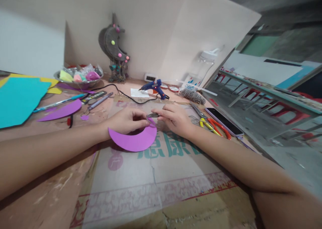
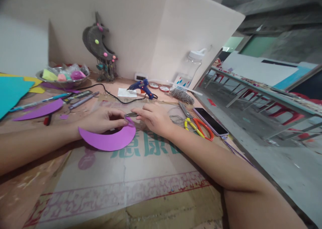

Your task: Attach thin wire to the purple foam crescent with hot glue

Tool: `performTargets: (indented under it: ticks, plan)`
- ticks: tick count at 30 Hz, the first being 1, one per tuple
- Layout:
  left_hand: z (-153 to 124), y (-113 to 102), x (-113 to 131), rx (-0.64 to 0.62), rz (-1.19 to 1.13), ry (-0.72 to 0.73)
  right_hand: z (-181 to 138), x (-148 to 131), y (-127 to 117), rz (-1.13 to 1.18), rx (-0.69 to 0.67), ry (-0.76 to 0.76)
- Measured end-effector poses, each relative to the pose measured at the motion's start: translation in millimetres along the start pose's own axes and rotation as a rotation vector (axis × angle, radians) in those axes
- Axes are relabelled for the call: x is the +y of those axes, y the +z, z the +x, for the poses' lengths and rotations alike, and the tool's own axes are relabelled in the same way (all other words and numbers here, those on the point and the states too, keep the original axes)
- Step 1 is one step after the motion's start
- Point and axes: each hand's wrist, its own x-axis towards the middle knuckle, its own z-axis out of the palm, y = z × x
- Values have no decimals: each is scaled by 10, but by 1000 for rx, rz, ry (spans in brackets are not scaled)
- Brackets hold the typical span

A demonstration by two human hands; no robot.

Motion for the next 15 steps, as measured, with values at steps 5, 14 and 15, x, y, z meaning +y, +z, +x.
performTargets:
  ticks: [5,14,15]
  plan:
    - [6,4,-15,-3,21,17,5,11,3,21,3,-15]
    - [5,4,-21,-7,25,-1,20,17,8,22,11,-31]
    - [3,5,-18,-5,24,-2,22,16,8,22,11,-28]
